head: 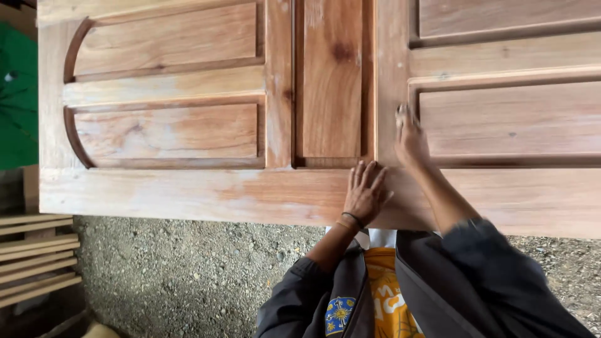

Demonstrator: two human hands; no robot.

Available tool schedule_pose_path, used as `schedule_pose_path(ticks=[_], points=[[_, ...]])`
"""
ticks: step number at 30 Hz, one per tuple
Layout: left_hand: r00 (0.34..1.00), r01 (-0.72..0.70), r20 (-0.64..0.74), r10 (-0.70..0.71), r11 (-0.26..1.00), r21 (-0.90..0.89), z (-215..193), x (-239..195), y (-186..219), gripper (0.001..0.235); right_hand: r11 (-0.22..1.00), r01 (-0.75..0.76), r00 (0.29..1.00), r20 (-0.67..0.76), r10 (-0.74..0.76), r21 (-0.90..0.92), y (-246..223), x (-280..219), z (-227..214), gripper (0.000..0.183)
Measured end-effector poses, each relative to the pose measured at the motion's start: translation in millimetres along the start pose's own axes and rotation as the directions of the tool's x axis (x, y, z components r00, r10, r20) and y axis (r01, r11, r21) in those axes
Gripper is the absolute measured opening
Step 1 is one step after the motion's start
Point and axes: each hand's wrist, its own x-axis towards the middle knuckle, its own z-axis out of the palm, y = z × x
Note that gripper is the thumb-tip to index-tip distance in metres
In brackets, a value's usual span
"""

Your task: The person sands the surface of a large wooden door using a sanding block. They work systematically across the flat panels and the recessed grooves of the door, moving the sanding block back and forth to smooth the wood.

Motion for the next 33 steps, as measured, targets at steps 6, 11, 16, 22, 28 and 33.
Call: schedule_pose_path(ticks=[6, 11, 16, 22, 28, 33], points=[[0.901, 0.090, -0.423, -0.094, 0.996, -0.029, 3, 42, -66, 0.049, 0.992, -0.126, 0.926, 0.357, 0.122, -0.012, -5, 44, -61, 0.016], [0.838, 0.289, -0.482, -0.256, 0.957, -0.006, -41, 88, -106, 0.051, 0.955, 0.203, 0.967, -0.110, -0.230, -0.215, 75, 94, 49, 0.029], [0.877, 0.478, -0.107, -0.468, 0.870, 0.122, -83, 96, -91, 0.061, 0.956, 0.196, 0.961, -0.153, -0.232, -0.216, 70, 127, 89, 0.035], [0.873, 0.487, -0.070, -0.483, 0.871, 0.059, -87, 97, -87, 0.061, 0.968, 0.201, 0.967, -0.128, -0.221, -0.153, 66, 117, 81, 0.029], [0.876, 0.472, -0.153, -0.457, 0.878, 0.082, -70, 100, -97, 0.062, 0.993, 0.101, 0.989, -0.106, -0.107, -0.059, 70, 173, 115, 0.032], [0.800, 0.351, -0.527, -0.288, 0.936, 0.020, -66, 100, -97, 0.053, 0.264, -0.564, 0.681, 0.261, 0.684, 0.782, 39, 267, 114, 0.027]])
